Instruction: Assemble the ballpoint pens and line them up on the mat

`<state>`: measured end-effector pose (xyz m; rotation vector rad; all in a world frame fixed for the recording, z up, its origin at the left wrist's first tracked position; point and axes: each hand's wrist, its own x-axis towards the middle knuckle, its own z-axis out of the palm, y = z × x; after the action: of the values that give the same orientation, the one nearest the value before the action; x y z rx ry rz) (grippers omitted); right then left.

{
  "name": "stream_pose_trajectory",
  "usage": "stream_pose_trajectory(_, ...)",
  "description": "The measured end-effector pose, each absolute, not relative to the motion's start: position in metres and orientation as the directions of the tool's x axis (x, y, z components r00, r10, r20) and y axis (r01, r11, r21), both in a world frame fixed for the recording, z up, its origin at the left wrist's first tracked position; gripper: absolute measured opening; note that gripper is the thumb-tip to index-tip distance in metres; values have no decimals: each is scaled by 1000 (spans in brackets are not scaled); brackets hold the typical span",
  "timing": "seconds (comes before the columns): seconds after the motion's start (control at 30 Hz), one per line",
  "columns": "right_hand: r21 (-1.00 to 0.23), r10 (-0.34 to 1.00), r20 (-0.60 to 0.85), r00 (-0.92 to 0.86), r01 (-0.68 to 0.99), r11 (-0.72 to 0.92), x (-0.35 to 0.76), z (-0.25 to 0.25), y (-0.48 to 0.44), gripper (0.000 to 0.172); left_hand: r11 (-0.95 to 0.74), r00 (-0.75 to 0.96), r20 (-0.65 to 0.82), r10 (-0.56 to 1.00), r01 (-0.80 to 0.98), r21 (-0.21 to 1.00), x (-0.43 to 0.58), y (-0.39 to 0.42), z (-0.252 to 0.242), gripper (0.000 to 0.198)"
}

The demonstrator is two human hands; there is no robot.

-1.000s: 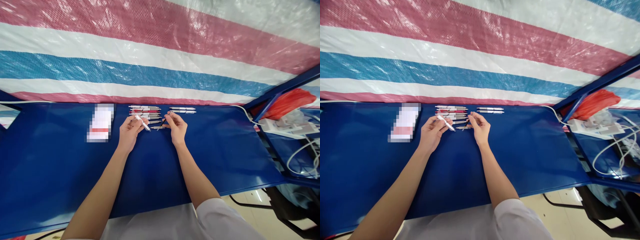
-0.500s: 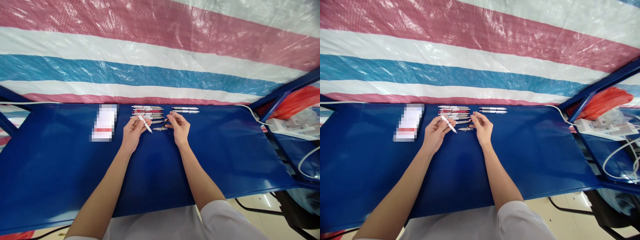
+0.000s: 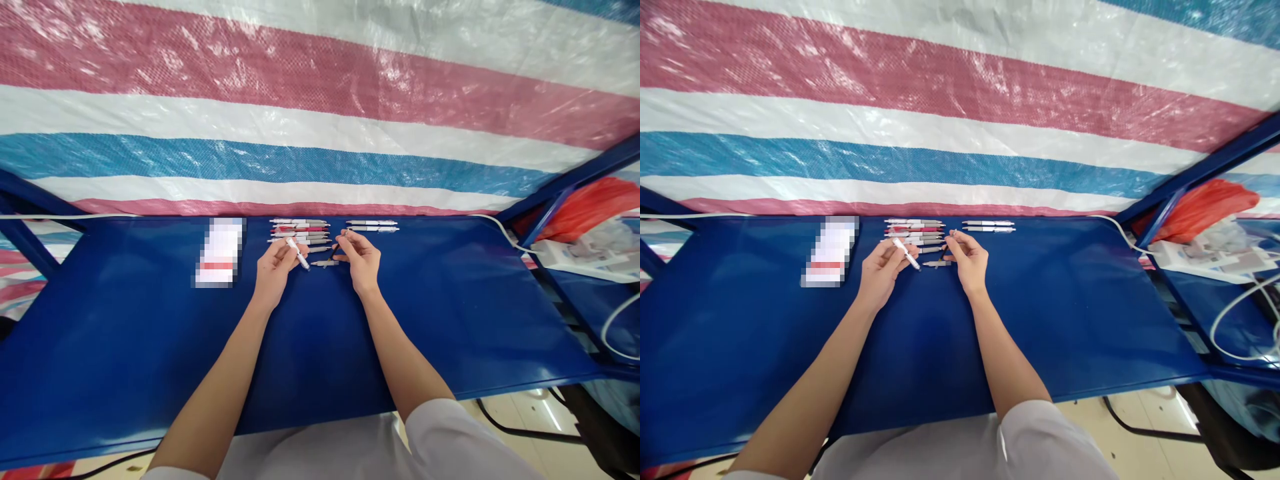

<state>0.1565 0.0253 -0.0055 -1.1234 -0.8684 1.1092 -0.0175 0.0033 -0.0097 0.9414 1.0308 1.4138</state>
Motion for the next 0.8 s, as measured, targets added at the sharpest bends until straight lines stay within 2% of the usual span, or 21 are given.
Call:
stream_pose_trajectory(0.23, -974, 976, 6, 219, -221, 56, 157, -5, 24, 30, -55, -130, 28, 991, -203, 978, -16, -1, -6, 38)
stream_pose_trajectory(0.57, -973, 975, 3, 221, -224, 53, 155, -6, 20, 32, -228, -151, 213, 965, -94, 969, -15, -9, -6, 28)
stream_pose_trajectory(0.8, -975, 976, 19, 215, -214, 66, 154, -6, 19, 31, -333, -163, 352, 922, 134, 933, -16, -12, -10, 16)
